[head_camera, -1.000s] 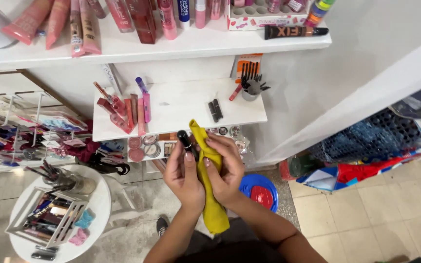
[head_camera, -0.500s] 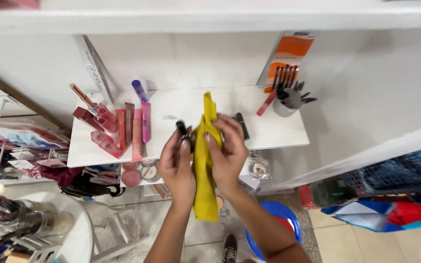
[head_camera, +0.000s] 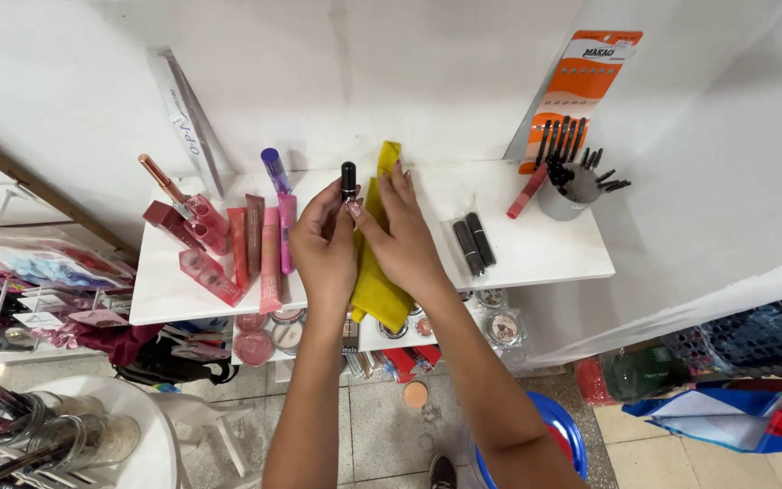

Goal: The person is cleaning and inspecting various cosmetic items like lipsticks and eyeliners using a yellow cloth in a retail setting.

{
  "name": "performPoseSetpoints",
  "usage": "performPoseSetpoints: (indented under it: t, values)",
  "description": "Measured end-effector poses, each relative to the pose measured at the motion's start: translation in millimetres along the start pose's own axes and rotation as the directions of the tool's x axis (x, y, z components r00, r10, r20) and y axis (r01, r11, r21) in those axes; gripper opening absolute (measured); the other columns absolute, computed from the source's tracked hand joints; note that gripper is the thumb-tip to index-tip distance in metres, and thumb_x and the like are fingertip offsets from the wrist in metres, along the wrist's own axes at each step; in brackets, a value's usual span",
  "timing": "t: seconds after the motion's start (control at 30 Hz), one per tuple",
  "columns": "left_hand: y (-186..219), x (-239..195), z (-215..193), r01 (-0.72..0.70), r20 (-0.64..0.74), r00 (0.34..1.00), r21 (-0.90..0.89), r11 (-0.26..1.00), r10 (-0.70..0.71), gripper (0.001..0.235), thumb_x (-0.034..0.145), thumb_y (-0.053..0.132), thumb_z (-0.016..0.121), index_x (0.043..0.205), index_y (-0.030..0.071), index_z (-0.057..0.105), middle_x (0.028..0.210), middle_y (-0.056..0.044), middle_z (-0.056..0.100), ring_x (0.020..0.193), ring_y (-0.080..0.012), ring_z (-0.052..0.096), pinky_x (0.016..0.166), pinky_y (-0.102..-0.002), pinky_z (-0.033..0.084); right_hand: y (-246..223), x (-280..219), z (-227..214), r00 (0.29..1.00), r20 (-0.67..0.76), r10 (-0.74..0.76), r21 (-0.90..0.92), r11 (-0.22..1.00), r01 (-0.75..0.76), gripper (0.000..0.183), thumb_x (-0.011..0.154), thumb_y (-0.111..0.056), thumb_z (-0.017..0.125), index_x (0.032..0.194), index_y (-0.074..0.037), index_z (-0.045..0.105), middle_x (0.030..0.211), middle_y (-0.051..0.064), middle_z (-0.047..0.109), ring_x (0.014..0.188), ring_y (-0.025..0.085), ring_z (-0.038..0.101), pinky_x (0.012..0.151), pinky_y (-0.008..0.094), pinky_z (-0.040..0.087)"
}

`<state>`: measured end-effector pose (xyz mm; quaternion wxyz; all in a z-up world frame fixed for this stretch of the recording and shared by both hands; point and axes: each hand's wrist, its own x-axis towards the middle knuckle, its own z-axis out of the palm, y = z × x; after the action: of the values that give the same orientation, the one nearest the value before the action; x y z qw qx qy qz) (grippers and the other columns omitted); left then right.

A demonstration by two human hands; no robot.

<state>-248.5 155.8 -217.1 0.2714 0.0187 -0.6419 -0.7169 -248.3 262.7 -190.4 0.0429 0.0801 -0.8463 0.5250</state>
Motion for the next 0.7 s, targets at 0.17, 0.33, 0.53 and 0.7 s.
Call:
performPoseSetpoints:
  t: [0.17, 0.33, 0.53, 0.7]
  values:
    - [13, -3, -9, 0.023, 0.021, 1.000, -0.055, 0.998, -0.022, 0.029, 0.095, -0.005, 0.064, 0.123, -0.001, 0.069, 0.108, -0.020, 0.076, 0.101, -0.0258, 0.072, 0.090, -0.038, 0.060, -19, -11, -9, 1.000, -0.002, -0.014, 0.061, 0.998, 0.014, 0.074, 0.105, -0.038, 0.053, 0.155, 0.011, 0.028, 0.168, 0.029, 0.008, 0.157, 0.043, 0.002, 0.125, 0.055, 0.008]
    - [84, -33, -14, 0.127, 0.080, 0.990, -0.132, 0.983, -0.117, 0.028, 0.094, -0.002, 0.066, 0.122, -0.003, 0.070, 0.108, -0.022, 0.075, 0.096, -0.0258, 0.072, 0.089, -0.040, 0.061, -52, -46, -28, 0.974, -0.157, -0.163, 0.448, 0.868, 0.217, 0.054, 0.107, -0.022, 0.054, 0.154, 0.001, 0.040, 0.163, 0.023, 0.033, 0.152, 0.034, 0.025, 0.125, 0.045, 0.027]
    - [198, -87, -39, 0.178, 0.328, 0.938, -0.188, 0.966, -0.109, 0.038, 0.090, -0.004, 0.065, 0.127, 0.001, 0.066, 0.124, -0.018, 0.074, 0.111, -0.0279, 0.075, 0.098, -0.042, 0.065, -157, -122, -73, 0.903, -0.197, -0.383, 0.563, 0.709, 0.424, 0.043, 0.109, -0.019, 0.047, 0.146, 0.002, 0.046, 0.150, 0.022, 0.053, 0.140, 0.038, 0.056, 0.123, 0.047, 0.045]
    - [281, -112, -66, 0.004, 0.448, 0.893, -0.110, 0.994, 0.045, 0.038, 0.088, 0.003, 0.072, 0.126, 0.002, 0.068, 0.121, -0.015, 0.076, 0.098, -0.0183, 0.077, 0.084, -0.030, 0.068, -232, -170, -101, 0.880, -0.226, -0.419, 0.569, 0.676, 0.468, 0.026, 0.104, -0.007, 0.053, 0.125, 0.006, 0.060, 0.126, 0.022, 0.069, 0.119, 0.032, 0.071, 0.106, 0.037, 0.060]
